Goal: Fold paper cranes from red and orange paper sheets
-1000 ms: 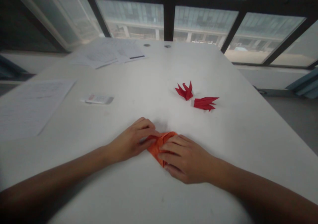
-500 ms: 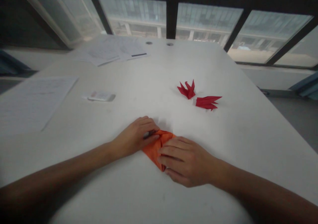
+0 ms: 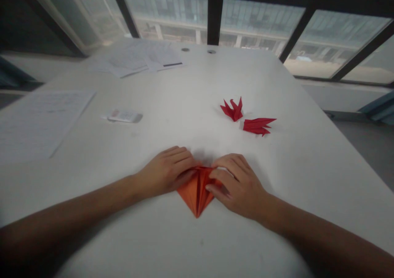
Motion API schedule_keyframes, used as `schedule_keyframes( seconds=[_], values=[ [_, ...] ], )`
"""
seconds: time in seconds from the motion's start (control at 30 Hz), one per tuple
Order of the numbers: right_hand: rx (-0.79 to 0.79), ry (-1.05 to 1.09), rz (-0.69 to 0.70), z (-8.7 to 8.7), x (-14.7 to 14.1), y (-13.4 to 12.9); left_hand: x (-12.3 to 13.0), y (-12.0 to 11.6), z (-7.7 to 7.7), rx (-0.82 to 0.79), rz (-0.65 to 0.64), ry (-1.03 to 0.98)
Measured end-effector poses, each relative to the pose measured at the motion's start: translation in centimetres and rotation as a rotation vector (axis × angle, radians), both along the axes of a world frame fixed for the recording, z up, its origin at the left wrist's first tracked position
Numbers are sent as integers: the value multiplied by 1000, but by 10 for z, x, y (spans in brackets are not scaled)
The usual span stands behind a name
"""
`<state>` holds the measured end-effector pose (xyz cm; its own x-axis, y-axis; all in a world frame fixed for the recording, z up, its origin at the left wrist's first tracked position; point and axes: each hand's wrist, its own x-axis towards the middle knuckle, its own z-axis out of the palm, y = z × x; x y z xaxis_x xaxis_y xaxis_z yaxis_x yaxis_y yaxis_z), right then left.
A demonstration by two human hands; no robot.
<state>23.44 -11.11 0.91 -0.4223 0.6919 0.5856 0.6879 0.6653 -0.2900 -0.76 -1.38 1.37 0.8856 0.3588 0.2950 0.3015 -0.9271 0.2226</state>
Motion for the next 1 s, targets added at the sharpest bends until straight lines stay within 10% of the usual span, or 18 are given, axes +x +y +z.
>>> schedule_keyframes(
  seconds=[0.3, 1.0],
  values=[
    [-105, -193, 237, -2, -1, -3, 1, 1, -3, -111, 85, -40],
    [-61, -90, 153, -1, 5, -3, -1, 5, -2, -209, -209, -104]
  ],
)
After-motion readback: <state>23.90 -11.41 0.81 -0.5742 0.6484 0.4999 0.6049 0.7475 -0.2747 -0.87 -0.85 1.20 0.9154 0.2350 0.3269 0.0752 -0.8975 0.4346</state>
